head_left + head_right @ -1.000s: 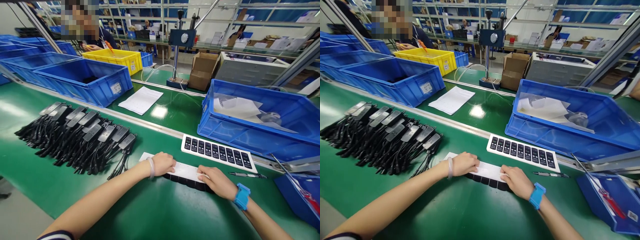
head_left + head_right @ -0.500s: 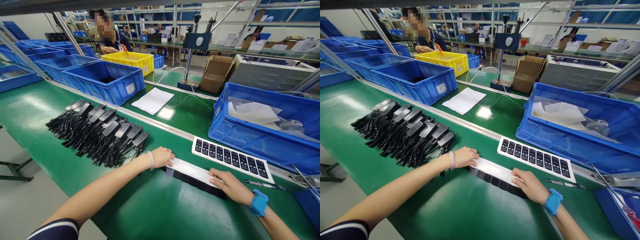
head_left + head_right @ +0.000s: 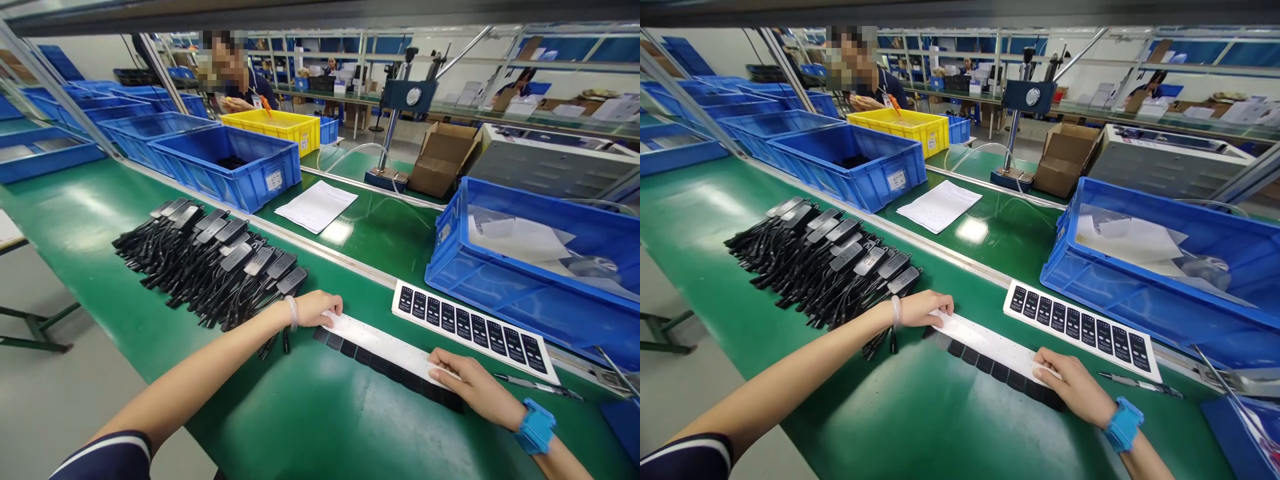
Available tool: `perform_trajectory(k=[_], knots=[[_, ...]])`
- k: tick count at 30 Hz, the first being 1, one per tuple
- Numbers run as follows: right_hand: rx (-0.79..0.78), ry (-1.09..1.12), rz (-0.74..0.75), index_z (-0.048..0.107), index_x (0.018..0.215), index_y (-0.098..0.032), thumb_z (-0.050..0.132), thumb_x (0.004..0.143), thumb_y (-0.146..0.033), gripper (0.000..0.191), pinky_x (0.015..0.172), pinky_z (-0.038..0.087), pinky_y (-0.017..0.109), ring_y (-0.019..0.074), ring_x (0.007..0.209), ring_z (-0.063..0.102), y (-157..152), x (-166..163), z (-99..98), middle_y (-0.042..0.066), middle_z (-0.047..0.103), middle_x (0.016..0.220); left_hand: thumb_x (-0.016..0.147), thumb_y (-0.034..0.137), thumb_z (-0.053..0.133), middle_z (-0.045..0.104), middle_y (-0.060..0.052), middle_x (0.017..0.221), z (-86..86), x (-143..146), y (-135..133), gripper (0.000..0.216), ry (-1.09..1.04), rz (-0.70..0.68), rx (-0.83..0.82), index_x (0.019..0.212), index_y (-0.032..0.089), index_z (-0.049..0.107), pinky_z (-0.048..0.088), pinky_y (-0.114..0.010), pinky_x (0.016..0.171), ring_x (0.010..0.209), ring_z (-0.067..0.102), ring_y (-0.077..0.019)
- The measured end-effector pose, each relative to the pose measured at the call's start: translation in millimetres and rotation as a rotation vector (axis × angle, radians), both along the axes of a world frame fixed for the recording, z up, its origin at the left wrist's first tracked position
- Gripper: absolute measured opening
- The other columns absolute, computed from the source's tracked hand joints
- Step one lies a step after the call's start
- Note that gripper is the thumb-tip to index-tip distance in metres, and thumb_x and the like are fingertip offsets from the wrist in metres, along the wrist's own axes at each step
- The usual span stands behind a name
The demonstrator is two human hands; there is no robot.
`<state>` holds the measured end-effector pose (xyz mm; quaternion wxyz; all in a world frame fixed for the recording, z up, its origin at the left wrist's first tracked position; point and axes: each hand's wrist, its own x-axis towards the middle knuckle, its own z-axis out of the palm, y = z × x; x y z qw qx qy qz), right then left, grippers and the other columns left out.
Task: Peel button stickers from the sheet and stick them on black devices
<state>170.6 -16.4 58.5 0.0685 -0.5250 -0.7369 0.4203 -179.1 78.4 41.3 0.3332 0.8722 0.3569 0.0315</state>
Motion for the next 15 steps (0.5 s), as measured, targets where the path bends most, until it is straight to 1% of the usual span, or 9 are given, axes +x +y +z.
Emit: perform_trajectory(k=[1,3,5,6,7,9,12,14,15], knots=[[-0.02,0.051,-0.022,0.051,0.073,-0.021,0.043,0.09,-0.047,0.032,0.06,0.034,0.028,0.0153,0.063,0.041,-1,2,2.2,-0.002,0.047,0.067,0.073,0.022,0.069,0.067,-0.003,0.089,1.6,-3,-1,0.03,-0.026,-0.008,-0.019,0.101,0.016,0.058,0.044,-0.023,0.07,0.08,0.062,-0.0165],[-0.048,0.165,-0.111,0.056,0.075,-0.021,0.048,0.088,-0.049,0.032,0.062,0.037,0.028,0.0155,0.066,0.044,-2,8,8.4,-0.001,0.05,0.07,0.073,0.029,0.071,0.067,-0.005,0.099,8.8,-10,-2,0.048,-0.14,0.004,-0.063,0.116,0.017,0.052,0.046,-0.024,0.075,0.087,0.063,-0.0164],[-0.022,0.271,-0.269,0.059,0.079,-0.02,0.054,0.085,-0.051,0.031,0.065,0.039,0.028,0.016,0.068,0.047,-1,14,15.9,-0.001,0.053,0.072,0.07,0.032,0.073,0.064,-0.007,0.111,18.5,-15,-4,0.068,-0.372,0.063,-0.163,0.129,0.018,0.04,0.045,-0.028,0.085,0.101,0.06,-0.0187],[0.002,0.318,-0.355,0.061,0.081,-0.02,0.057,0.083,-0.051,0.031,0.066,0.041,0.028,0.0163,0.069,0.049,0,17,19.7,0.0,0.055,0.073,0.069,0.031,0.074,0.063,-0.008,0.113,23.2,-15,-5,0.075,-0.504,0.108,-0.243,0.132,0.019,0.036,0.044,-0.031,0.088,0.104,0.059,-0.02],[0.015,0.365,-0.427,0.061,0.082,-0.02,0.06,0.081,-0.052,0.032,0.066,0.042,0.029,0.0167,0.07,0.051,2,19,23.3,0.0,0.056,0.074,0.069,0.03,0.075,0.064,-0.008,0.11,27.3,-14,-6,0.077,-0.628,0.164,-0.334,0.133,0.019,0.034,0.045,-0.033,0.089,0.102,0.06,-0.0206],[-0.015,0.48,-0.536,0.061,0.083,-0.02,0.063,0.078,-0.053,0.033,0.064,0.044,0.029,0.0167,0.068,0.053,6,20,29.5,0.001,0.058,0.073,0.071,0.029,0.074,0.067,-0.005,0.097,32.8,-7,-9,0.07,-0.797,0.301,-0.479,0.129,0.018,0.037,0.047,-0.034,0.084,0.091,0.064,-0.0189],[-0.074,0.664,-0.679,0.059,0.088,-0.021,0.059,0.078,-0.061,0.041,0.056,0.044,0.028,0.0163,0.059,0.055,12,20,35.6,0.0,0.06,0.067,0.072,0.03,0.073,0.068,-0.004,0.087,32.9,6,-12,0.056,-0.893,0.555,-0.558,0.118,0.016,0.044,0.05,-0.029,0.072,0.076,0.065,-0.0151],[-0.022,0.718,-0.731,0.059,0.09,-0.021,0.057,0.077,-0.065,0.046,0.055,0.046,0.029,0.017,0.059,0.057,13,22,38.3,0.001,0.062,0.067,0.071,0.032,0.074,0.068,-0.004,0.087,28.9,11,-14,0.054,-0.912,0.683,-0.576,0.114,0.015,0.046,0.051,-0.027,0.067,0.072,0.064,-0.0141],[0.02,0.709,-0.728,0.06,0.09,-0.021,0.06,0.075,-0.064,0.046,0.058,0.047,0.03,0.0177,0.062,0.059,12,23,39.5,0.002,0.064,0.07,0.07,0.032,0.074,0.068,-0.004,0.088,26.5,12,-14,0.055,-0.922,0.727,-0.587,0.114,0.015,0.045,0.051,-0.027,0.066,0.071,0.064,-0.0138]])
